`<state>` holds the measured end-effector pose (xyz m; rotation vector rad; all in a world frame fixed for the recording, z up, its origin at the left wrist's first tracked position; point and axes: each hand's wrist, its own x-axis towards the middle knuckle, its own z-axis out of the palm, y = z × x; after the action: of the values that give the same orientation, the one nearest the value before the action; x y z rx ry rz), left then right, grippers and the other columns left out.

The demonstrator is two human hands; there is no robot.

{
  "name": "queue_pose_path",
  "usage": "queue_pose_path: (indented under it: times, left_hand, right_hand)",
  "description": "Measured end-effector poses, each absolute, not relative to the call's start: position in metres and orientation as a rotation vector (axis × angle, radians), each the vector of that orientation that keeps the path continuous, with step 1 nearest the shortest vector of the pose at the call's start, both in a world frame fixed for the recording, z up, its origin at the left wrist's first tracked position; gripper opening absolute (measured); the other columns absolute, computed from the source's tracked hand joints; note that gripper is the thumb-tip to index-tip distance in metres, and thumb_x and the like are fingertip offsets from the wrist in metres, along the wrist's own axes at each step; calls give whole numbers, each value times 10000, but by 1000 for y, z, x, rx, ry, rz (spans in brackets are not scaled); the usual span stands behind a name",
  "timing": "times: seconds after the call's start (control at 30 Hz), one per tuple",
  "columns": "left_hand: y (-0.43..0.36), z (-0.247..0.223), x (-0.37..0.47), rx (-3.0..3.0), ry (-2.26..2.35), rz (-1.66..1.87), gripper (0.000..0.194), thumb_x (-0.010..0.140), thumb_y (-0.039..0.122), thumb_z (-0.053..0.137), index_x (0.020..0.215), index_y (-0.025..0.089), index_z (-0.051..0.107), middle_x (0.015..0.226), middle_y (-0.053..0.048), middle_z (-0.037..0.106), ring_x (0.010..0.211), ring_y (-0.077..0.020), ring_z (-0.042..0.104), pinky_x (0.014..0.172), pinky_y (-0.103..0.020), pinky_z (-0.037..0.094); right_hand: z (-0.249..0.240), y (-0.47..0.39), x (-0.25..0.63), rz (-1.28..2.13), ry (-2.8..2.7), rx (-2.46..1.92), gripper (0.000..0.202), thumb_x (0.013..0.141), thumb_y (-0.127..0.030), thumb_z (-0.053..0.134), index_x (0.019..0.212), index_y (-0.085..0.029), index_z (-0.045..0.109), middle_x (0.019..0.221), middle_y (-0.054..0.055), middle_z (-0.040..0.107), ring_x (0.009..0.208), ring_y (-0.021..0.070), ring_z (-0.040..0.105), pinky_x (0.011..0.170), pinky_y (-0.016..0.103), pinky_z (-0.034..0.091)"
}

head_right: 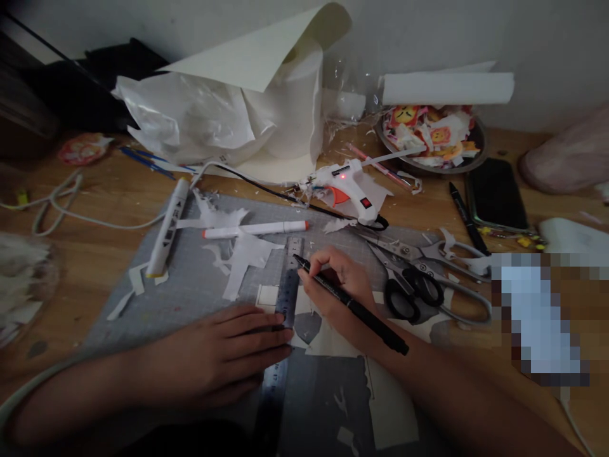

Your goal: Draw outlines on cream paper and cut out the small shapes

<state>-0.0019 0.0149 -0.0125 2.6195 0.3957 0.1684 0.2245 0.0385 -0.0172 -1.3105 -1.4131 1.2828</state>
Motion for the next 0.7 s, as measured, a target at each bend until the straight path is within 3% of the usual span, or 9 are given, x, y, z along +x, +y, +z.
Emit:
queue_pose_path:
  times: [0.13,0.43,0.57,0.7]
  left_hand:
    - [15,-11,-1,2619,397,173,374,951,266,469,1304,150,515,1350,-33,565,1301,-217,428,1145,-339,233]
    - [15,-12,-1,2624,395,196,369,949,268,472,1295,151,521,1341,-49,570,1298,-216,433,1130,-347,272]
    - [15,-13,-1,2638,393,191,360,963,262,436,1294,148,522,1349,-35,565,1303,-211,424,1139,-338,242]
    - [14,-13,-1,2646,404,213,361,952,255,461,1292,153,524,1335,-49,576,1297,-203,434,1135,-334,260]
  right_hand:
    - [-20,38,223,1145,-1439,-1375,200,792,-289,645,695,-224,482,613,-54,447,509,104,396,465,226,331]
    - [-8,40,218,970,-1351,-1455,206,778,-263,638,680,-228,459,521,-81,406,432,89,384,383,197,272]
    - [-8,39,218,965,-1327,-1439,150,768,-246,651,731,-229,507,544,-71,506,452,98,463,409,197,342]
    - [-11,39,219,1023,-1312,-1370,107,780,-236,623,818,-229,523,695,-23,617,571,130,573,506,231,441]
